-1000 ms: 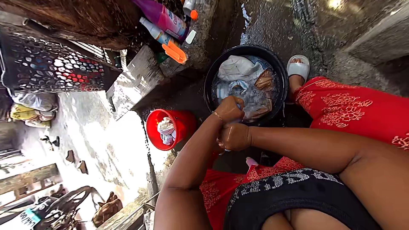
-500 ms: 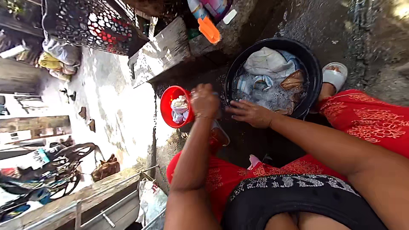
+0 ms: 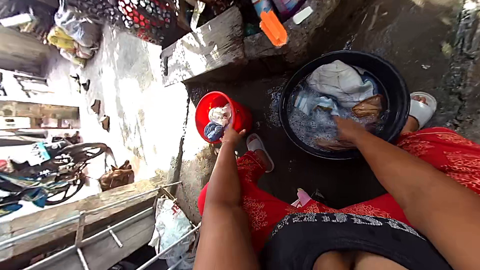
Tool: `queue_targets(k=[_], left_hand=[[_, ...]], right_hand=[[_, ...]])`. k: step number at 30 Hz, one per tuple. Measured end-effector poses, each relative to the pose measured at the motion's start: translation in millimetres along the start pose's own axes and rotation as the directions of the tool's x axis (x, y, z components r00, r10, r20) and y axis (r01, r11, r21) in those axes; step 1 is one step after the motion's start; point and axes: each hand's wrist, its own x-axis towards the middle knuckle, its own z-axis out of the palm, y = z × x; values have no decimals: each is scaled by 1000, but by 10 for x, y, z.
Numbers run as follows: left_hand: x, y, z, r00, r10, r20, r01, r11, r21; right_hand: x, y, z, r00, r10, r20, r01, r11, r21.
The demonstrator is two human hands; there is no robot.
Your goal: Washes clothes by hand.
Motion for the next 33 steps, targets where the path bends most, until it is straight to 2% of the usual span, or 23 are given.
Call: queue_targets(k=[2, 3, 5, 7, 8, 10, 11, 14, 16, 18, 20, 22, 24, 26, 28, 29, 31, 33], left_hand=[[-120, 328, -18, 989, 117, -94, -116, 993, 14], [-205, 517, -13, 968, 216, -127, -216, 976, 15], [-377, 901, 125, 894, 437, -95, -443, 894, -60], [-518, 1265, 414, 794, 607, -15, -599, 779, -185], [-568, 1429, 589, 760, 650, 31, -628, 745, -227], [-647, 1722, 903, 734, 663, 148, -610, 739, -284], [-680, 1851, 1030, 728, 651, 214, -583, 753, -304], [-852, 2099, 1257, 680, 625, 382, -537, 780, -321], [-968, 2142, 1239, 645, 617, 451, -524, 786, -327], [-972, 2107, 1223, 652, 598, 466, -499, 801, -330], [-911, 2064, 1204, 705, 566, 428, -462, 823, -329], [-822, 2059, 1182, 765, 517, 384, -412, 852, -324], [-745, 2075, 1188, 799, 478, 365, -375, 870, -320], [-696, 2112, 1222, 808, 477, 347, -375, 870, -321], [-688, 2174, 1252, 799, 488, 352, -385, 864, -324], [-689, 2184, 1267, 791, 492, 363, -386, 862, -328], [-709, 2164, 1294, 783, 497, 373, -384, 859, -339], [-720, 2128, 1304, 792, 497, 356, -365, 852, -376]], right_hand=[[-96, -112, -108, 991, 53, 122, -44, 996, -74], [-123, -181, -143, 984, 34, 177, -21, 997, -74], [-106, -271, -165, 971, -96, 217, 109, 993, -47], [22, -246, -187, 960, -277, 50, 277, 961, 8], [52, -218, -222, 952, -294, -80, 299, 953, 51], [79, -64, -230, 928, -238, -287, 288, 946, 148], [88, 59, -188, 932, -176, -317, 248, 947, 204], [-14, 230, -22, 988, 71, -139, -14, 928, 372], [-41, 166, 3, 993, 115, -11, -105, 940, 324], [1, 100, 19, 996, 62, 67, -76, 969, 235], [22, 40, -20, 997, 6, 71, -19, 981, 192], [81, 16, -41, 999, -24, -27, 30, 965, 262], [143, 36, -1, 994, -58, -96, 84, 952, 295], [134, 78, 71, 993, -114, -3, 112, 969, 220], [81, 109, 90, 994, -72, 85, 59, 987, 148], [55, 102, 62, 995, -34, 92, 18, 986, 163], [58, 87, -2, 1000, 6, 9, -8, 952, 305], [66, 24, -109, 992, -40, -119, 97, 841, 532]])
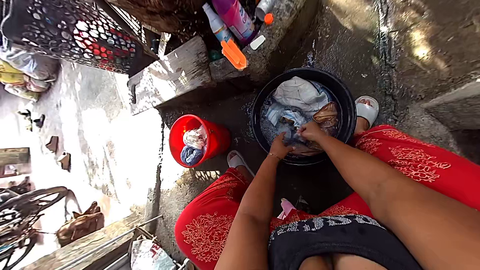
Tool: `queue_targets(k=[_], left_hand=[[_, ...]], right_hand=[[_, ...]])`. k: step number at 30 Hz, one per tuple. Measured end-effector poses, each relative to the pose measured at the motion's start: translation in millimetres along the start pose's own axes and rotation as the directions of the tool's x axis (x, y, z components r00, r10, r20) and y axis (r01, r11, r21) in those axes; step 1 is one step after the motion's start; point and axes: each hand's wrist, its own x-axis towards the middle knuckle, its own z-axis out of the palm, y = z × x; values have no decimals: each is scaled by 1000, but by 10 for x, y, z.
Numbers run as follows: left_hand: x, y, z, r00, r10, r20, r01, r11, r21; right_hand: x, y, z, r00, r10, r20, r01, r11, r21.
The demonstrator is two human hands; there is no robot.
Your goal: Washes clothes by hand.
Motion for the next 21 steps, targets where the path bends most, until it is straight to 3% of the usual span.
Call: queue_targets(k=[3, 5, 7, 10, 12, 14, 16, 19, 21], left_hand=[[-36, 31, -37, 995, 44, -91, -55, 992, -118], [-49, 55, -69, 964, 141, -227, -181, 970, -162], [-87, 131, -136, 859, 281, -428, -349, 933, -89], [-366, 502, -399, 696, 379, -610, -432, 900, 66], [-704, 783, -618, 625, 456, -634, -539, 839, 73], [-995, 968, -795, 501, 572, -650, -708, 703, 73], [-1241, 1095, -946, 373, 694, -615, -844, 530, 87], [-1509, 1301, -1142, 157, 842, -516, -902, 335, 271], [-1617, 1396, -1244, 68, 865, -496, -874, 292, 388]], right_hand=[[-146, -444, -182, 946, -321, -38, 313, 884, 348], [-425, -862, -362, 804, -588, -94, 545, 662, 515], [-786, -1246, -576, 624, -766, -158, 660, 407, 632], [-1233, -1568, -871, 359, -866, -347, 750, 47, 660], [-1421, -1665, -1042, 269, -810, -521, 800, -113, 590], [-1512, -1702, -1223, 194, -733, -652, 882, -162, 443], [-1519, -1670, -1336, 127, -724, -678, 956, -92, 277], [-1489, -1675, -1256, 158, -784, -601, 974, 24, 225], [-1465, -1671, -1146, 199, -810, -551, 972, 90, 218]])
